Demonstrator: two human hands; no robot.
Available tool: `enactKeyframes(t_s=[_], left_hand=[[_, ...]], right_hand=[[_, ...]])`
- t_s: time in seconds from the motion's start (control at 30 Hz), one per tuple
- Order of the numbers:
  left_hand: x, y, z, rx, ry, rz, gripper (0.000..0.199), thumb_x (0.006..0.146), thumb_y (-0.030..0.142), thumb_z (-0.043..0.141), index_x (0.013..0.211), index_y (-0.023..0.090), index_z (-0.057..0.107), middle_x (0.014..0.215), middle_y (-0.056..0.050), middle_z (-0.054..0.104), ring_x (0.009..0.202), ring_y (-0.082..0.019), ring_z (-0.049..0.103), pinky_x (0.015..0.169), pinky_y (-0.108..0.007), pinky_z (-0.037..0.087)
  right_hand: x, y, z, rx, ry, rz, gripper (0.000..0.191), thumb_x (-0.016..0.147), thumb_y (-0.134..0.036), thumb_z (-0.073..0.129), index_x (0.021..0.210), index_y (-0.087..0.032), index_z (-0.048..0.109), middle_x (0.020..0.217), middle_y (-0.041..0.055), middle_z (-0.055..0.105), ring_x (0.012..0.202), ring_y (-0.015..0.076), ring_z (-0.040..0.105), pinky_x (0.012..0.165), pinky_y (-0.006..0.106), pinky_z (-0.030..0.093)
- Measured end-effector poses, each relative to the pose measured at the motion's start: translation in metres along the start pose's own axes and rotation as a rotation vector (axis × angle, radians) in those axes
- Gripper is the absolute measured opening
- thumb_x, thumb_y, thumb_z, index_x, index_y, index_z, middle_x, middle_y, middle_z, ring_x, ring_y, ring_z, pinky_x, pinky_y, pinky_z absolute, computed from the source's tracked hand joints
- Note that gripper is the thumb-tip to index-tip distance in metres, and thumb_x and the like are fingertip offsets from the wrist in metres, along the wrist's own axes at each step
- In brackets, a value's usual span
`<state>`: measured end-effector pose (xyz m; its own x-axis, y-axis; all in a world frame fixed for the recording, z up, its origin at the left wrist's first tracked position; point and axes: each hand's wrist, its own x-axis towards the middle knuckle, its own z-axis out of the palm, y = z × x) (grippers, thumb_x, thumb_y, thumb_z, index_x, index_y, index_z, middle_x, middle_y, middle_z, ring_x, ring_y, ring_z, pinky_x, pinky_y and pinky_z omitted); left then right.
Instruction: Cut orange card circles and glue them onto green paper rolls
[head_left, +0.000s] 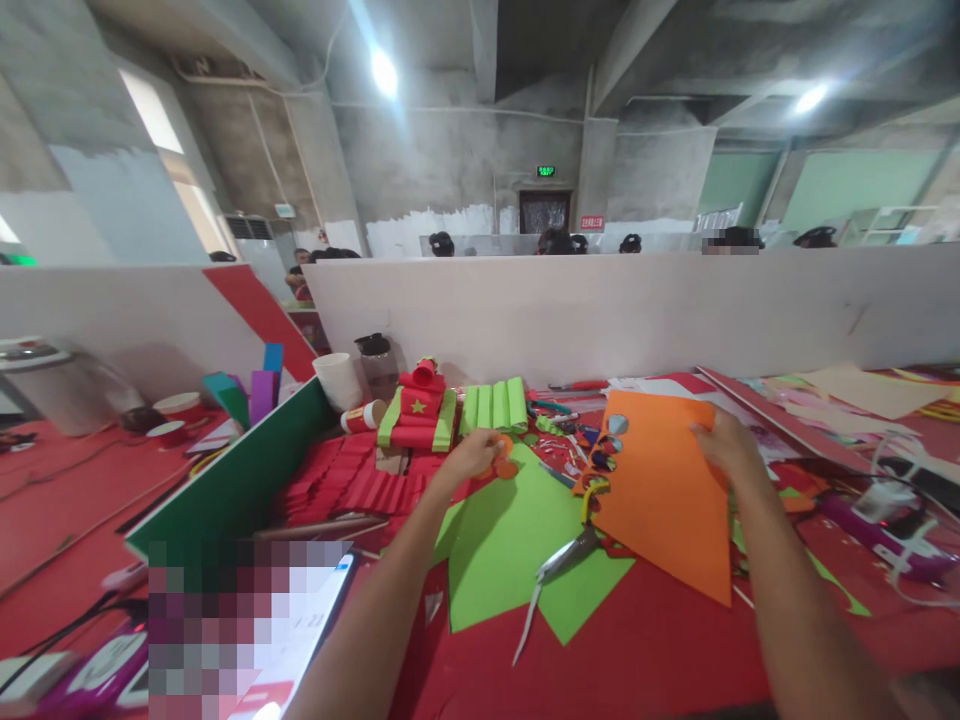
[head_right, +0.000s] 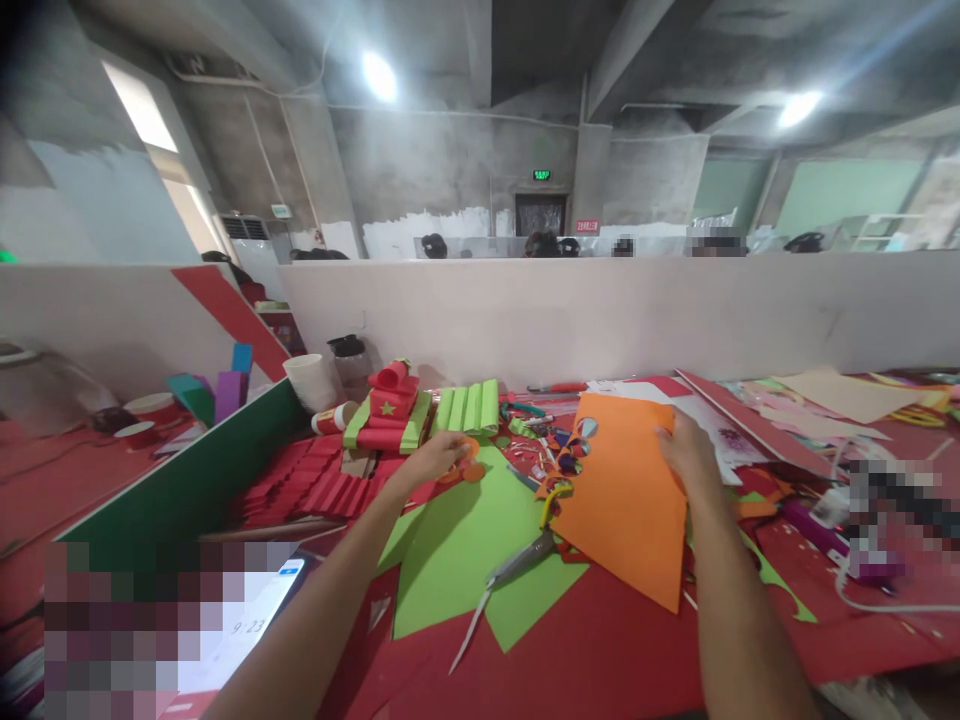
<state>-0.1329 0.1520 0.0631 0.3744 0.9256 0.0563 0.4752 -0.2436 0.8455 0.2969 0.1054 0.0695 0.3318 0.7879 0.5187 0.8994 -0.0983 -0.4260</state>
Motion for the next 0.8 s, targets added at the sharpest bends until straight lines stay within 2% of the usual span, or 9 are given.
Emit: enactKeyframes(t_s=[0.13, 0.2, 0.27, 0.33, 0.4, 0.47, 0.6, 0.7, 0.8], left_hand=[[-0.001, 0.002, 0.003, -0.121, -0.03, -0.034, 0.01, 0.084, 0.028, 0.051, 0.084, 0.019, 0.047, 0.071, -0.002, 0.062, 0.064, -0.013, 0.06, 0.059, -0.024, 0.044], [-0.001, 0.004, 0.003, -0.142, -0.037, -0.016, 0.009, 0.082, 0.025, 0.054, 0.086, 0.019, 0.048, 0.074, -0.002, 0.063, 0.07, -0.014, 0.062, 0.061, -0.023, 0.046], [0.0, 0.007, 0.002, -0.122, -0.041, 0.059, 0.009, 0.08, 0.023, 0.057, 0.085, 0.018, 0.051, 0.08, -0.003, 0.064, 0.076, -0.015, 0.064, 0.065, -0.024, 0.048], [0.0, 0.012, 0.001, -0.143, -0.05, 0.157, 0.01, 0.079, 0.024, 0.061, 0.084, 0.017, 0.056, 0.09, -0.006, 0.067, 0.087, -0.018, 0.065, 0.075, -0.027, 0.05], [-0.001, 0.019, 0.0, -0.194, -0.057, 0.232, 0.012, 0.08, 0.028, 0.063, 0.081, 0.016, 0.058, 0.102, -0.009, 0.069, 0.097, -0.02, 0.064, 0.084, -0.03, 0.051], [-0.002, 0.024, 0.0, -0.228, -0.051, 0.278, 0.016, 0.08, 0.032, 0.064, 0.079, 0.016, 0.06, 0.108, -0.011, 0.069, 0.1, -0.021, 0.064, 0.087, -0.032, 0.05], [-0.004, 0.028, 0.004, -0.178, -0.043, 0.353, 0.014, 0.078, 0.029, 0.066, 0.076, 0.016, 0.064, 0.104, -0.012, 0.069, 0.099, -0.021, 0.064, 0.09, -0.033, 0.049], [-0.005, 0.024, 0.006, -0.079, 0.0, 0.343, 0.008, 0.08, 0.021, 0.06, 0.082, 0.015, 0.066, 0.102, -0.011, 0.069, 0.093, -0.02, 0.065, 0.086, -0.032, 0.05], [-0.006, 0.017, 0.003, 0.026, 0.077, 0.297, 0.017, 0.083, 0.018, 0.053, 0.096, 0.016, 0.063, 0.106, -0.01, 0.068, 0.091, -0.018, 0.065, 0.083, -0.03, 0.051]], right_hand=[[-0.003, -0.025, -0.021, -0.072, 0.35, 0.064, 0.057, 0.082, -0.031, 0.055, 0.136, -0.014, 0.051, 0.128, 0.0258, 0.057, 0.122, 0.043, 0.05, 0.093, 0.057, 0.041], [-0.008, -0.052, -0.028, 0.02, 0.419, -0.039, 0.052, 0.084, -0.032, 0.055, 0.132, -0.015, 0.053, 0.128, 0.0238, 0.057, 0.123, 0.0403, 0.049, 0.098, 0.055, 0.039], [-0.016, -0.086, -0.026, 0.243, 0.255, -0.13, 0.04, 0.087, -0.033, 0.053, 0.123, -0.018, 0.057, 0.11, 0.0168, 0.067, 0.105, 0.032, 0.061, 0.092, 0.046, 0.045], [-0.024, -0.12, -0.015, 0.486, -0.117, -0.163, 0.036, 0.09, -0.041, 0.052, 0.12, -0.022, 0.057, 0.093, 0.0096, 0.071, 0.087, 0.026, 0.067, 0.08, 0.038, 0.051], [-0.033, -0.151, 0.004, 0.655, -0.475, -0.194, 0.039, 0.091, -0.046, 0.052, 0.122, -0.023, 0.055, 0.091, 0.0069, 0.072, 0.08, 0.0228, 0.068, 0.07, 0.033, 0.051], [-0.041, -0.174, 0.027, 0.729, -0.653, -0.215, 0.041, 0.088, -0.045, 0.058, 0.122, -0.023, 0.054, 0.091, 0.0057, 0.073, 0.077, 0.0209, 0.067, 0.066, 0.03, 0.05], [-0.053, -0.196, 0.066, 0.885, -0.75, -0.277, 0.038, 0.084, -0.033, 0.064, 0.119, -0.021, 0.058, 0.084, 0.0031, 0.071, 0.073, 0.0172, 0.065, 0.065, 0.027, 0.049], [-0.058, -0.196, 0.084, 0.928, -0.7, -0.258, 0.032, 0.08, -0.028, 0.065, 0.11, -0.019, 0.064, 0.08, 0.0028, 0.07, 0.07, 0.0165, 0.064, 0.062, 0.027, 0.049], [-0.06, -0.189, 0.094, 0.9, -0.636, -0.224, 0.023, 0.077, -0.025, 0.066, 0.099, -0.017, 0.067, 0.084, 0.0045, 0.071, 0.076, 0.0185, 0.066, 0.067, 0.029, 0.051]])
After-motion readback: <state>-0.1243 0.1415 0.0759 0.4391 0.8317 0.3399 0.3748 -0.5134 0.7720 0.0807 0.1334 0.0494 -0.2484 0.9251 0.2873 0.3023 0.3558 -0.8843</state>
